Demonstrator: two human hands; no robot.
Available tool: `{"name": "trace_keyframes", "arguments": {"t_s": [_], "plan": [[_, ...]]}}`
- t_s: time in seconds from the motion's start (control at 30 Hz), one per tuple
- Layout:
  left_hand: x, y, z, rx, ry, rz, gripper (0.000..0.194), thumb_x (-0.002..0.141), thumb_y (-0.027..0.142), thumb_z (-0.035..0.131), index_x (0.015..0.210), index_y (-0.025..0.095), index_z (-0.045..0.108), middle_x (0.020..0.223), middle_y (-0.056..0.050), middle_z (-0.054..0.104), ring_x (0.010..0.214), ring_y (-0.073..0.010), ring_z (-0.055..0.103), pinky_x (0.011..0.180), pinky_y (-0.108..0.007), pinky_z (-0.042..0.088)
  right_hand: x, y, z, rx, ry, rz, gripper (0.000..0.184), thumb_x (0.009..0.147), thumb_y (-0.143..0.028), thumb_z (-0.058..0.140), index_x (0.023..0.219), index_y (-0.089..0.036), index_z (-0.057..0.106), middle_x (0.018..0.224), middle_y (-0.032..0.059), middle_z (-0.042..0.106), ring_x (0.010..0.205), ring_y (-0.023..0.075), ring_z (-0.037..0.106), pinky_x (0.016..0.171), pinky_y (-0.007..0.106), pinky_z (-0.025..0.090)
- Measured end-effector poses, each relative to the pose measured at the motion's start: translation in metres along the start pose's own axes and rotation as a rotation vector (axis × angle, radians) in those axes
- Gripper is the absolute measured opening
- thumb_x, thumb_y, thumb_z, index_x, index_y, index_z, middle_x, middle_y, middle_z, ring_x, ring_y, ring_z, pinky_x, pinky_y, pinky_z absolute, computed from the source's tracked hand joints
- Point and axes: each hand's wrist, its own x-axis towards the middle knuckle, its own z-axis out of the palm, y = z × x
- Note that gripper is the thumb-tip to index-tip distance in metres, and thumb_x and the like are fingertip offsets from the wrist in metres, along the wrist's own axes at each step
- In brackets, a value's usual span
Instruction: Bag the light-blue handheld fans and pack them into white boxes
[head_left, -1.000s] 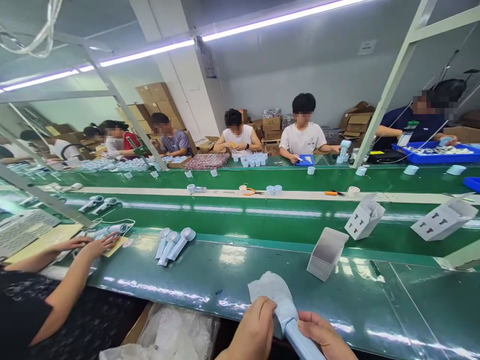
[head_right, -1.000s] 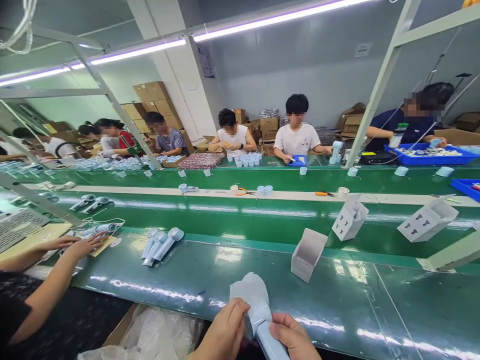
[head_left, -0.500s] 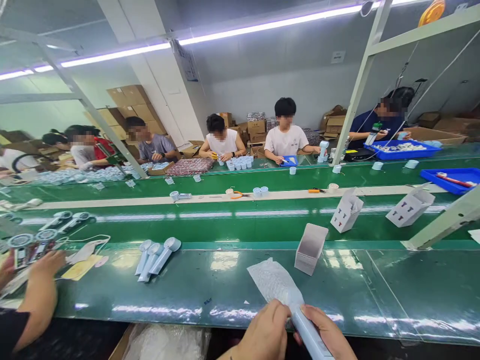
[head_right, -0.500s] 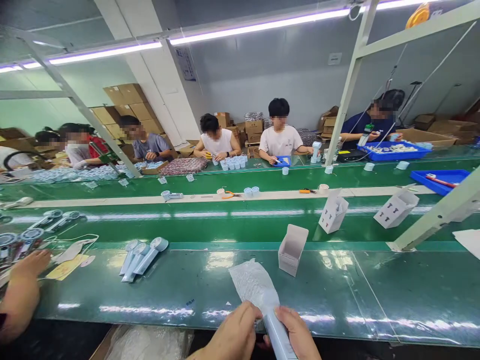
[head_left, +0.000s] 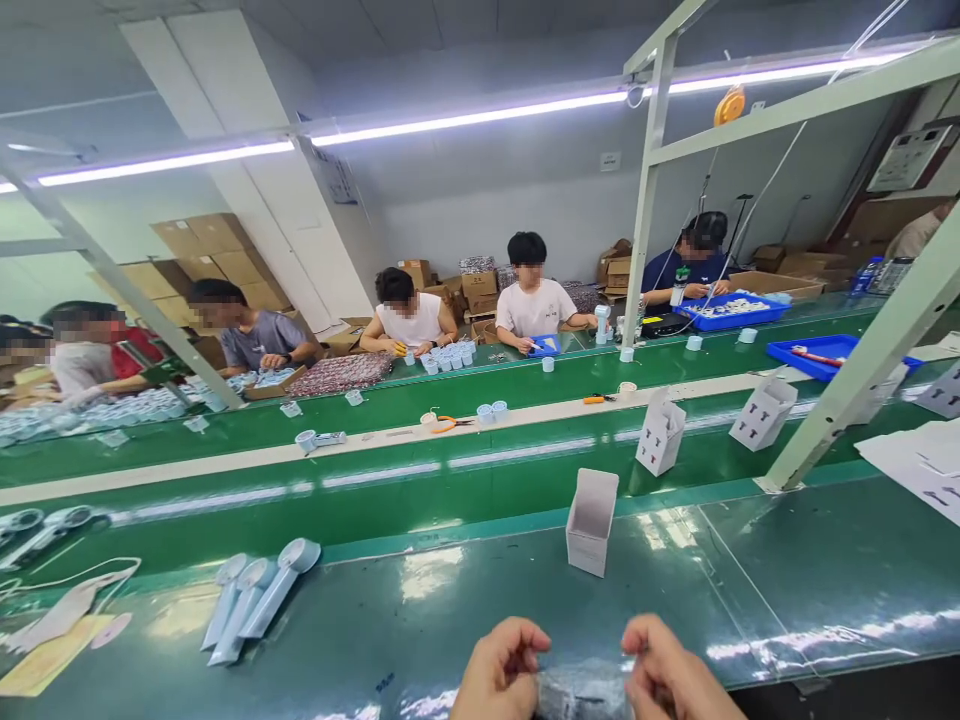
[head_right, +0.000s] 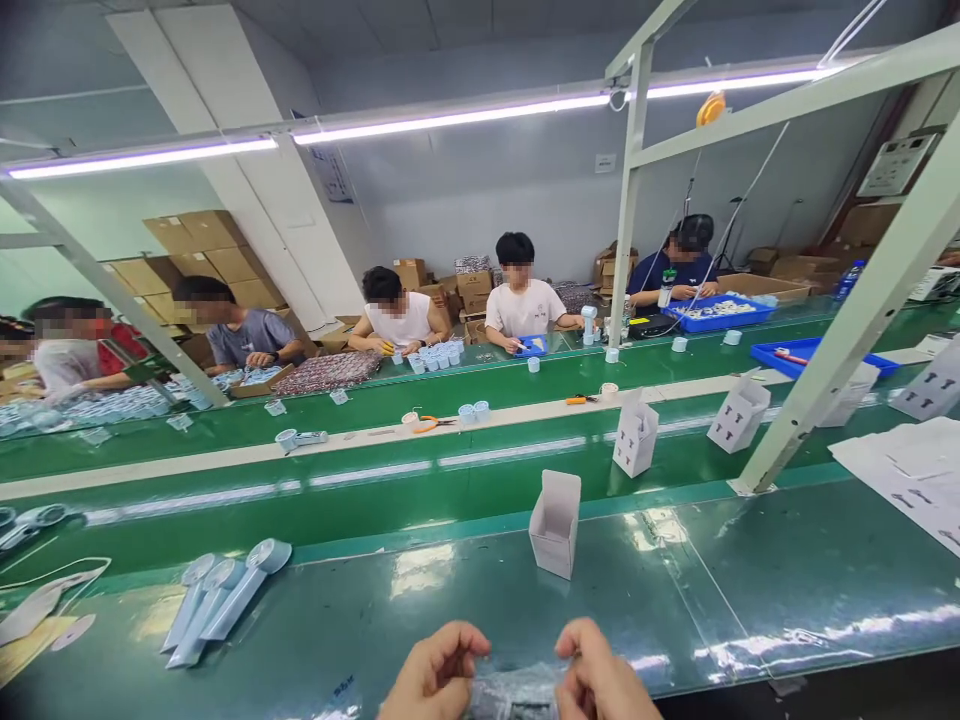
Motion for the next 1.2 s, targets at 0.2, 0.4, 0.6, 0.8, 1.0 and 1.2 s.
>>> {"name": "trace_keyframes", "arguments": {"t_s": [0.2,0.4,0.6,0.8,1.0,1.2], "plan": [[0.015,0.037,0.008,0.280,-0.152,0.318,0.056,0.065,0.041,0.072,0.118,0.025,0.061,0.123,-0.010,0.061,0.114,-0.0273,0.054,0.093,-0.036,0.046,0.020,-0.051,0.021,0.337,-0.163,-0.140,0.053,0.073,-0.072,0.060,0.080,-0.026,0.034,0.064,-0.0097,0.039,0.050,0.0062,0.030,0.051,0.024,0.025],[0.035,0.085,-0.018,0.147,-0.084,0.245,0.025,0.063,0.033,0.074,0.078,0.015,0.067,0.076,0.000,0.062,0.070,-0.0134,0.052,0.065,-0.024,0.040,0.086,-0.051,-0.059,-0.211,0.630,-0.261,0.046,0.080,-0.061,0.047,0.096,-0.020,0.060,0.107,0.0140,0.059,0.102,0.0290,0.057,0.084,0.043,0.048],[0.090,0.135,-0.032,-0.285,0.049,0.226,0.038,0.054,0.036,0.078,0.080,0.013,0.064,0.062,0.001,0.061,0.060,-0.0130,0.052,0.060,-0.026,0.044,0.153,-0.013,-0.087,-0.229,0.410,-0.280,0.084,0.074,-0.037,0.057,0.149,-0.020,0.023,0.136,0.0145,0.058,0.121,0.0284,0.057,0.102,0.045,0.046],[0.124,0.133,-0.024,0.023,0.178,0.118,0.034,0.061,0.031,0.064,0.090,0.013,0.064,0.081,-0.005,0.067,0.072,-0.0190,0.060,0.066,-0.032,0.051,0.160,-0.006,-0.086,-0.307,0.297,-0.359,0.062,0.072,-0.021,0.043,0.133,-0.018,0.050,0.142,0.0118,0.053,0.135,0.0258,0.045,0.113,0.045,0.036],[0.117,0.176,0.013,1.196,-0.035,0.288,0.028,0.068,0.018,0.056,0.094,0.017,0.067,0.100,-0.013,0.068,0.089,-0.0302,0.068,0.077,-0.039,0.054,0.158,-0.009,-0.103,-0.322,0.140,-0.371,0.033,0.073,-0.024,0.046,0.096,-0.022,0.070,0.092,0.0048,0.070,0.087,0.0227,0.065,0.080,0.037,0.053],[0.143,0.201,0.034,1.289,-0.086,0.191,0.037,0.069,0.018,0.056,0.105,0.015,0.064,0.106,-0.016,0.069,0.095,-0.0321,0.069,0.075,-0.039,0.057,0.151,0.001,-0.113,-0.297,0.145,-0.354,0.039,0.073,-0.026,0.047,0.105,-0.019,0.068,0.120,0.0108,0.067,0.115,0.0296,0.058,0.102,0.045,0.045]]}}
